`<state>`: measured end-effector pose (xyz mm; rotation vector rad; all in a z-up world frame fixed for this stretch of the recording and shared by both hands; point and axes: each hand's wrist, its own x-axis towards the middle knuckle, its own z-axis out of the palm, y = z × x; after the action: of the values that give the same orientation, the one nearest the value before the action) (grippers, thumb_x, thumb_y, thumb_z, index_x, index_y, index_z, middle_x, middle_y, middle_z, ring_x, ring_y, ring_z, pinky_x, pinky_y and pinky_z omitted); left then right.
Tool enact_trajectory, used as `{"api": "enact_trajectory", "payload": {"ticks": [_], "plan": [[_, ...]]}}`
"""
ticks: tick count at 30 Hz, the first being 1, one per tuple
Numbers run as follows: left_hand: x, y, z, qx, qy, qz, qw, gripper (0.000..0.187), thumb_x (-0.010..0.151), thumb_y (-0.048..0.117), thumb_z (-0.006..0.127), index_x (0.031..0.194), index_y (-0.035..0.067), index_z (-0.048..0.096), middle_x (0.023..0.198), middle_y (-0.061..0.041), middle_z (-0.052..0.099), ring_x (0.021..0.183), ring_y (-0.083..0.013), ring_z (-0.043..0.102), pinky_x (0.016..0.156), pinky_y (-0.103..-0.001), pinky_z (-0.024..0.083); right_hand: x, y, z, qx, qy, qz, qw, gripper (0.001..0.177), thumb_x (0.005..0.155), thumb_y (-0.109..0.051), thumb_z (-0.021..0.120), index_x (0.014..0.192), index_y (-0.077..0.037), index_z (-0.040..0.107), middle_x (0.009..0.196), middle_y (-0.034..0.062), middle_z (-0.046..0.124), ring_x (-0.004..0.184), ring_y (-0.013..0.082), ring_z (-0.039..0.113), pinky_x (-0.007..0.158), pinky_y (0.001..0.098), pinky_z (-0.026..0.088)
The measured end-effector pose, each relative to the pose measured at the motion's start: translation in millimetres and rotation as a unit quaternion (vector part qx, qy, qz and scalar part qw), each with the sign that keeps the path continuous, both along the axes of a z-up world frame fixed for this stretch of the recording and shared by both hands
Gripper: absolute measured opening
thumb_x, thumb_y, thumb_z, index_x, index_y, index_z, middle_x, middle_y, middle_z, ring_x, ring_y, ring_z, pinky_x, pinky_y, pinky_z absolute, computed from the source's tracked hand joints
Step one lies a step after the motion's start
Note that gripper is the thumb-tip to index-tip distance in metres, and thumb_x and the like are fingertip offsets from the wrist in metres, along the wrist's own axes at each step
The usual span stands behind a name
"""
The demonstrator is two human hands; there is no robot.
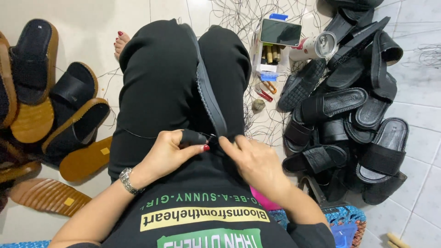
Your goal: The person is hand-sewing a strap onto a black sandal using a needle and thread.
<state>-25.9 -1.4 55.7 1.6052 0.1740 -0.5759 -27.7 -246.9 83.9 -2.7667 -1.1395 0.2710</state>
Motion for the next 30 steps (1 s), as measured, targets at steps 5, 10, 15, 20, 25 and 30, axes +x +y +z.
{"api": "enact_trajectory", "payload": {"ticks": [5, 10, 15, 20, 25, 30], "plan": [[-6.6, 2.8, -13.4, 0.004, -0.139, -0.023, 0.99, 0.027, 0.084, 0.011, 0.082, 0.11, 0.011, 0.077, 0.08, 0.002, 0.059, 0.059, -0.0056, 0.052, 0.06, -0.021, 0.045, -13.1, -33.9, 68.9, -0.138, 0.084, -0.011, 0.987, 0.072, 0.083, -0.012, 0.059, 0.152, -0.028, 0.045, 0.083, -0.0038, 0.052, 0.063, 0.0162, 0.062, 0.044, 0.0346, 0.046], [-6.4, -2.6, -16.2, 0.039, -0.252, 0.014, 0.967, 0.018, 0.084, 0.003, 0.079, 0.102, 0.003, 0.074, 0.102, -0.007, 0.071, 0.06, -0.0162, 0.06, 0.056, -0.026, 0.052, -5.4, -17.1, 16.6, 0.271, 0.228, -0.157, 0.922, 0.033, 0.092, -0.015, 0.07, 0.123, -0.006, 0.063, 0.099, 0.0095, 0.074, 0.081, 0.0253, 0.074, 0.072, 0.0353, 0.057], [-3.4, -2.5, -26.2, 0.02, -0.254, 0.055, 0.965, 0.018, 0.081, 0.004, 0.082, 0.098, 0.002, 0.078, 0.098, -0.007, 0.075, 0.057, -0.0182, 0.066, 0.048, -0.026, 0.055, -2.5, -2.0, -44.0, 0.528, 0.287, -0.19, 0.776, 0.009, 0.077, 0.001, 0.084, 0.083, 0.001, 0.077, 0.083, 0.0162, 0.072, 0.075, 0.0269, 0.072, 0.071, 0.0359, 0.058], [-7.4, -7.2, -35.8, 0.021, -0.252, 0.077, 0.964, 0.024, 0.079, 0.007, 0.085, 0.101, 0.002, 0.076, 0.098, -0.006, 0.074, 0.053, -0.0135, 0.063, 0.044, -0.023, 0.052, 0.0, 0.9, -61.4, 0.607, 0.343, -0.13, 0.704, 0.011, 0.075, 0.001, 0.086, 0.079, 0.003, 0.076, 0.085, 0.0223, 0.073, 0.076, 0.0283, 0.072, 0.071, 0.0376, 0.057], [-7.3, -9.2, -40.6, 0.034, -0.249, 0.075, 0.965, 0.027, 0.076, 0.011, 0.088, 0.098, 0.0, 0.076, 0.08, -0.008, 0.07, 0.056, -0.0168, 0.065, 0.046, -0.025, 0.052, 1.6, -8.8, -62.2, 0.588, 0.387, -0.16, 0.692, 0.008, 0.087, 0.0, 0.075, 0.084, 0.004, 0.069, 0.081, 0.0181, 0.07, 0.07, 0.019, 0.062, 0.063, 0.0326, 0.051], [2.5, -20.9, -46.1, 0.007, -0.24, 0.035, 0.97, 0.013, 0.078, 0.008, 0.086, 0.087, 0.004, 0.077, 0.075, -0.009, 0.072, 0.062, -0.0263, 0.071, 0.051, -0.03, 0.055, 10.7, -50.5, -70.0, 0.462, 0.356, -0.162, 0.796, 0.008, 0.089, -0.004, 0.072, 0.081, -0.002, 0.07, 0.067, 0.0141, 0.066, 0.055, 0.0257, 0.057, 0.055, 0.0393, 0.049]]}}
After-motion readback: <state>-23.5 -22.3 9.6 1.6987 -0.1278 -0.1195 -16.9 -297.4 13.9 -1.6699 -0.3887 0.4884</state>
